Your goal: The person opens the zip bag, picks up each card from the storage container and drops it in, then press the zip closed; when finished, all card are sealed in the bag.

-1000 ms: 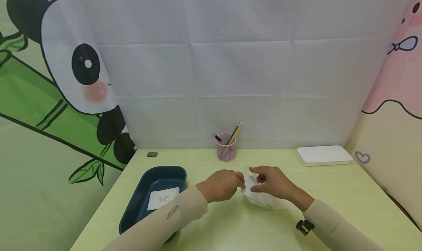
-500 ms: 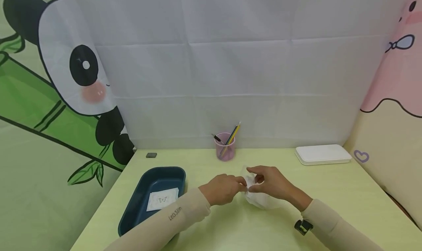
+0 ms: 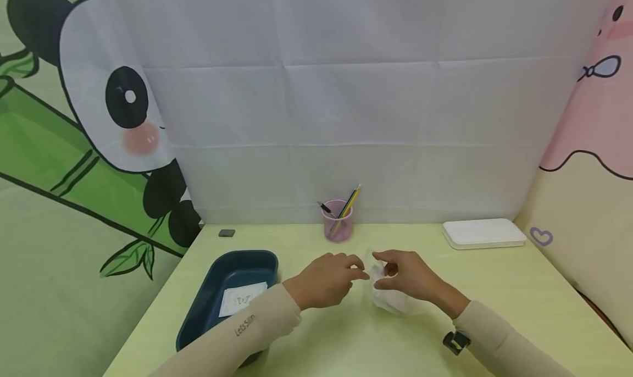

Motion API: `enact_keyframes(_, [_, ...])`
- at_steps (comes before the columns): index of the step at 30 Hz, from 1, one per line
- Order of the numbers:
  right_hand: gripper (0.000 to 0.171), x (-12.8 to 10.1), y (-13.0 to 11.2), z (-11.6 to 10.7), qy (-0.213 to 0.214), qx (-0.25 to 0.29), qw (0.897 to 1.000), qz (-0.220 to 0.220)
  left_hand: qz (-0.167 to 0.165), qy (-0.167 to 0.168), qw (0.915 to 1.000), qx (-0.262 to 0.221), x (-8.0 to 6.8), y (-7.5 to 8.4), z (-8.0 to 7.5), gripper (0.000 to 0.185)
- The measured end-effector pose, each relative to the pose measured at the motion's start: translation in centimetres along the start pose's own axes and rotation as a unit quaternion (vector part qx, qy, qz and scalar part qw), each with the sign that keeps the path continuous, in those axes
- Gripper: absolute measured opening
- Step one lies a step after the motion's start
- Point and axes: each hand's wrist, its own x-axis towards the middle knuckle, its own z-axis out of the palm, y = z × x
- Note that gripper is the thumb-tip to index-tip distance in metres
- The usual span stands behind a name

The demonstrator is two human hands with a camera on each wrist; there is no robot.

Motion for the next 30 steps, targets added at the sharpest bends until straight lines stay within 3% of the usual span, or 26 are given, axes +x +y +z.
enact_keyframes(4, [0.066, 0.0, -0.1, 0.0, 0.007, -0.008, 1.000, 0.000, -0.036, -0.001, 0.9990, -0.024, -1.8, -1.2, -1.3, 0.035])
enact_keyframes(8, [0.066, 0.0, -0.1, -0.1, 0.009, -0.014, 1.000, -0.013, -0.074, -0.001, 0.9951, -0.066, -4.7, -2.8, -1.7, 0.029])
enact_keyframes(16, [0.066, 0.0, -0.1, -0.1, 0.010, -0.020, 1.000, -0.008, -0.166, -0.043, 0.9786, -0.113, -12.1, -5.7, -0.8, 0.029])
enact_keyframes(20, [0.065, -0.1, 0.0, -0.2, 0.014, -0.013, 1.000, 0.003, -0.196, -0.059, 0.9723, -0.113, -14.7, -7.0, -0.1, 0.035])
enact_keyframes(24, [0.066, -0.2, 0.0, -0.2, 0.009, -0.008, 1.000, 0.003, -0.249, -0.083, 0.9563, -0.129, -16.3, -7.8, 0.3, 0.045])
enact_keyframes(30, [0.066, -0.3, 0.0, -0.4, 0.011, 0.002, 1.000, 0.002, -0.314, -0.145, 0.9238, -0.164, -17.0, -8.6, 1.2, 0.065])
